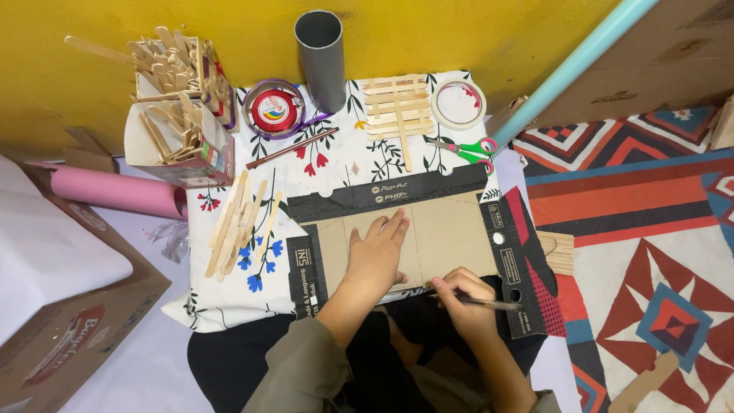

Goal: Measuring, marking, and cutting a piece of cardboard to create a base for a craft project.

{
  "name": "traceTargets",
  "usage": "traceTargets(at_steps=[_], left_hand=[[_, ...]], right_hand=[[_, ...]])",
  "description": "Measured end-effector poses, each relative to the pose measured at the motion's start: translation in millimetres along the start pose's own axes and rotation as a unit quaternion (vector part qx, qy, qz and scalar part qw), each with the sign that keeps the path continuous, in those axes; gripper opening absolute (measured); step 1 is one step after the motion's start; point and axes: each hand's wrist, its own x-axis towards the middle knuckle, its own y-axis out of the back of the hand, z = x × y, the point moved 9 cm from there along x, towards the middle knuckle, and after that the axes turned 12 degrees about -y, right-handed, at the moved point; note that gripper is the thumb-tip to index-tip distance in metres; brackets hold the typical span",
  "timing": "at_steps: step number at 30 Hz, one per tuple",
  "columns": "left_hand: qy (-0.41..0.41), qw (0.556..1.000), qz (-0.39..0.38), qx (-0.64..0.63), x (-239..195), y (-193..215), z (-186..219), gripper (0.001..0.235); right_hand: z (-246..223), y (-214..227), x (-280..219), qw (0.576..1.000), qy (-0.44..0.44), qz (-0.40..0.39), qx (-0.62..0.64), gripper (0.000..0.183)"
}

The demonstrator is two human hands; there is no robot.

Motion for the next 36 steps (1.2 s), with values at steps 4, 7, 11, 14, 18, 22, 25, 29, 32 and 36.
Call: traceTargets(at_steps=[4,7,11,14,18,22,25,29,32,36], left_hand=[[0.002,1.0,-0.018,-0.016,-6,12,3,0.117],[-0.008,0.992,-0.028,-0.125,-16,30,12,0.103],[0.003,0.993,0.013,-0.118,-19,29,5,0.102],[0.0,0.994,0.03,-0.102,-17,22,-1,0.103],[0.002,0.991,0.076,-0.109,-19,21,-9,0.108],[-0.028,0.982,0.144,-0.122,-31,24,-7,0.1],[-0.039,0.977,0.181,-0.11,-49,41,-1,0.095],[-0.045,0.982,0.136,-0.119,-80,52,-4,0.072],[-0.022,0.979,0.127,-0.159,-106,49,-19,0.071],[0.018,0.973,0.129,-0.19,-129,36,-27,0.083]], right_hand=[[49,18,3,0.992,-0.067,0.01,0.106,0.018],[51,33,16,0.989,-0.027,0.051,0.139,0.032],[39,24,31,0.981,-0.028,0.049,0.187,0.022],[28,-16,34,0.954,-0.064,0.038,0.291,0.021],[26,-61,49,0.883,-0.155,0.069,0.437,0.021],[37,-80,68,0.873,-0.162,0.104,0.448,0.02],[41,-82,75,0.889,-0.142,0.112,0.42,0.021],[41,-82,74,0.9,-0.149,0.111,0.395,0.02],[41,-83,73,0.908,-0.147,0.11,0.376,0.02],[38,-85,73,0.918,-0.138,0.106,0.357,0.021]])
